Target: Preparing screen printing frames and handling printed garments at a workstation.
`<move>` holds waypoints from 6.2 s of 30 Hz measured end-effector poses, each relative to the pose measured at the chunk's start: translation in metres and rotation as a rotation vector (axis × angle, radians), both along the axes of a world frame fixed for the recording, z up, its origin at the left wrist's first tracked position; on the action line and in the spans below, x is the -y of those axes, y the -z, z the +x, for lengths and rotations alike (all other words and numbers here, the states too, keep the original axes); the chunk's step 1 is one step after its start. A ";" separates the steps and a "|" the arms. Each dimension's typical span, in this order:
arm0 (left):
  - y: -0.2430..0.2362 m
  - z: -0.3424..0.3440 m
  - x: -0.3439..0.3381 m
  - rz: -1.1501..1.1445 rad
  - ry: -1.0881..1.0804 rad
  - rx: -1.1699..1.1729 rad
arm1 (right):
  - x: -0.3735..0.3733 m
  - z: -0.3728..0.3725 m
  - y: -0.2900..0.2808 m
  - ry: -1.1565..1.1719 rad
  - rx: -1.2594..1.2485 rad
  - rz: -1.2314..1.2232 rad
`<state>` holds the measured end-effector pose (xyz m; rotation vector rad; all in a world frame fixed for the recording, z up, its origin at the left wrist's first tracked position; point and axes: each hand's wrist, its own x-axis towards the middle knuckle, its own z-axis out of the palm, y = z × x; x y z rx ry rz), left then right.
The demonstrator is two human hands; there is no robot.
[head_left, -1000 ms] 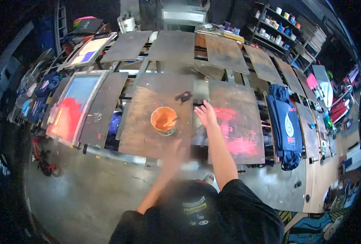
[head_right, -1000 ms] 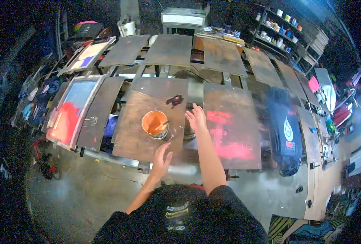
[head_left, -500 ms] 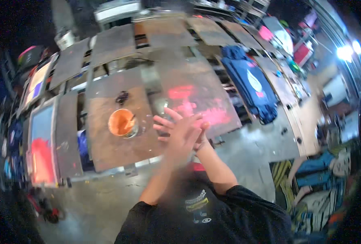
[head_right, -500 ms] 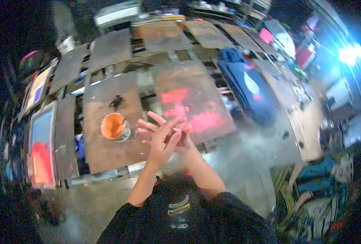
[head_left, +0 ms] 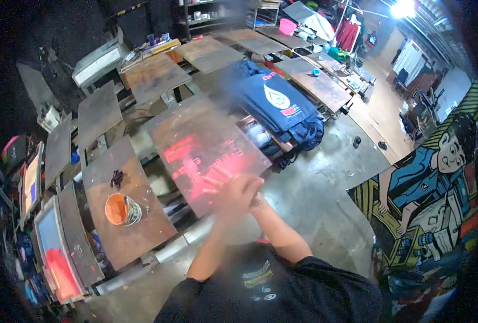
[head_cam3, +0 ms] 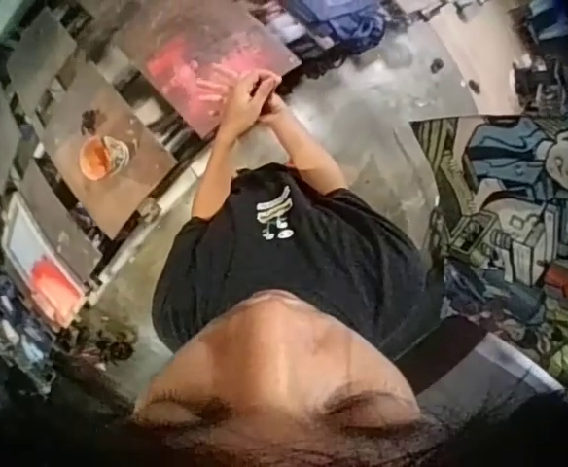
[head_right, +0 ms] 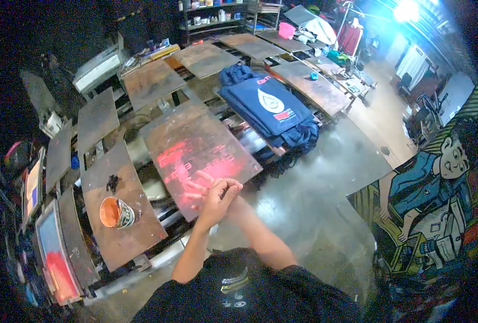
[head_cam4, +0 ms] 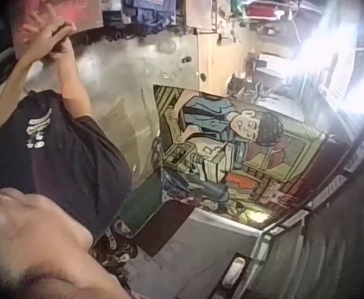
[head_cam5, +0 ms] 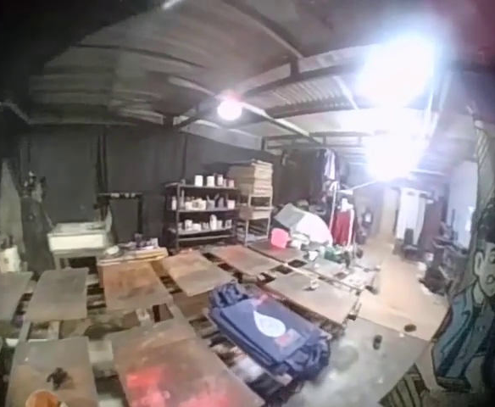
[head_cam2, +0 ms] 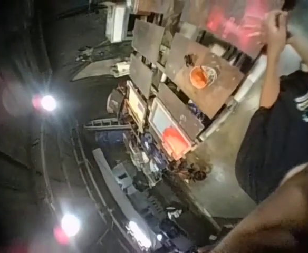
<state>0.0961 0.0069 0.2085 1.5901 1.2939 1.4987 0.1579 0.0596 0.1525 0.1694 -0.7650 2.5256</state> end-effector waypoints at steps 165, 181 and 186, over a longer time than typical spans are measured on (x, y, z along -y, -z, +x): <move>-0.110 0.319 -0.370 0.154 -1.090 -0.347 | -0.513 0.377 -0.033 0.347 0.448 -0.326; 0.093 0.342 -0.163 -0.619 -0.693 0.334 | -0.367 0.381 0.028 -0.043 0.456 -0.378; 0.108 0.375 -0.143 -0.808 -0.551 0.920 | -0.283 0.370 -0.025 0.054 0.647 -0.367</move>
